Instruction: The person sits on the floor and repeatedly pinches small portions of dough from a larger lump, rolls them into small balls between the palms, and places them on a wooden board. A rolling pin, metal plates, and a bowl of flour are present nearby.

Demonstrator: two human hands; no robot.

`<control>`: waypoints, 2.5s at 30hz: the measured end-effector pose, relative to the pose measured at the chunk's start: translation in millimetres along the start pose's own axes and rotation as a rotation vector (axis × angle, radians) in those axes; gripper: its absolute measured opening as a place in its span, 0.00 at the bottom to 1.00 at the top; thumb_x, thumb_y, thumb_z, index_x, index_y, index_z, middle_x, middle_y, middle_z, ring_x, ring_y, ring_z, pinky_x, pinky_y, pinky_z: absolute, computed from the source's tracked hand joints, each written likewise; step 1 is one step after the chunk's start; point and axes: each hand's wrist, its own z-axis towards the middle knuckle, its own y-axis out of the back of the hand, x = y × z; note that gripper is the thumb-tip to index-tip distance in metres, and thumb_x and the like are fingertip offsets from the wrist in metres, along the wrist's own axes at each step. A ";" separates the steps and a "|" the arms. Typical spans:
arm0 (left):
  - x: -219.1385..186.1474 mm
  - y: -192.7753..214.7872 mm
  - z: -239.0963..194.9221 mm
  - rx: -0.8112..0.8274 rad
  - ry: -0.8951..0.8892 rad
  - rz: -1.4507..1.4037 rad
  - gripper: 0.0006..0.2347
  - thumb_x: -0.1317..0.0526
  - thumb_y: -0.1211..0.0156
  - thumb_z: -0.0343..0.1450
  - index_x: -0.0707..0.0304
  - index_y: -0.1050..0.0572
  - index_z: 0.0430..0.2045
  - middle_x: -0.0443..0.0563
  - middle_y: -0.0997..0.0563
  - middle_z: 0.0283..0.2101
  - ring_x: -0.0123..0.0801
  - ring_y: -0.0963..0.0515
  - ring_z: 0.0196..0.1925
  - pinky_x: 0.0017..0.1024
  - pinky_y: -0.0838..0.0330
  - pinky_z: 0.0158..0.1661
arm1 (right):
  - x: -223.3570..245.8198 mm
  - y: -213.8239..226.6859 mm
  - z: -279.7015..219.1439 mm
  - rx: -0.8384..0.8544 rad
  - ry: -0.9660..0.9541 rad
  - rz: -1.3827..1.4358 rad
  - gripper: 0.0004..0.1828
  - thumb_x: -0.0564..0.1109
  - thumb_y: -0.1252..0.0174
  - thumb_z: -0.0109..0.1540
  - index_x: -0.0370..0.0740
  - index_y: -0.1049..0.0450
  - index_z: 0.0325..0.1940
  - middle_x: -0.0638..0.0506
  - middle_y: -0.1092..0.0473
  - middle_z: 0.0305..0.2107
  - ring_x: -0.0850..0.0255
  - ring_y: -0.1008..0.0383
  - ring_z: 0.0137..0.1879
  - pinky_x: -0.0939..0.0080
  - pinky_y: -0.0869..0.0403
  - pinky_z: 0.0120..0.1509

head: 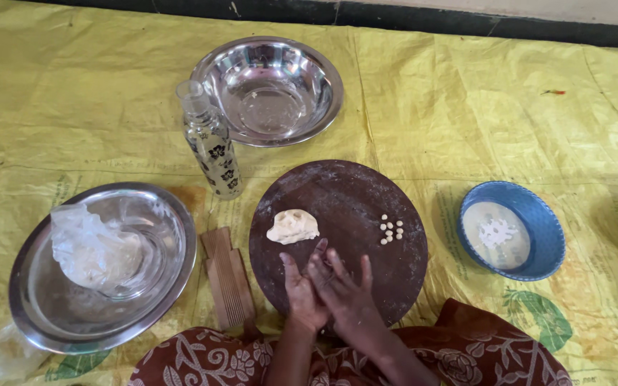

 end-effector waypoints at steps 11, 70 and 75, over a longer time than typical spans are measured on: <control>-0.9 -19.9 -4.3 -0.080 -0.073 0.161 0.47 0.22 0.61 0.65 0.60 0.42 0.70 0.53 0.23 0.45 0.41 0.21 0.45 0.34 0.23 0.47 | 0.2 3.7 -1.0 -0.070 0.040 0.061 0.35 0.31 0.46 0.61 0.44 0.35 0.73 0.51 0.35 0.69 0.53 0.55 0.82 0.21 0.72 0.76; 26.1 2.2 14.3 -0.451 -0.121 0.707 0.04 0.63 0.34 0.72 0.62 0.18 0.29 0.47 0.18 0.28 0.23 0.23 0.26 0.22 0.28 0.28 | -241.5 0.4 -8.5 -0.399 -1.145 0.534 0.06 0.44 0.33 0.63 0.43 0.15 0.43 0.47 0.19 0.34 0.59 0.25 0.36 0.58 0.28 0.42; 13.9 18.7 17.1 -0.587 -0.268 0.624 0.10 0.58 0.37 0.74 0.61 0.21 0.23 0.42 0.26 0.21 0.21 0.31 0.20 0.22 0.36 0.22 | -134.6 -21.9 5.8 0.141 -0.965 0.473 0.11 0.50 0.35 0.62 0.49 0.16 0.46 0.56 0.18 0.42 0.62 0.19 0.43 0.61 0.24 0.50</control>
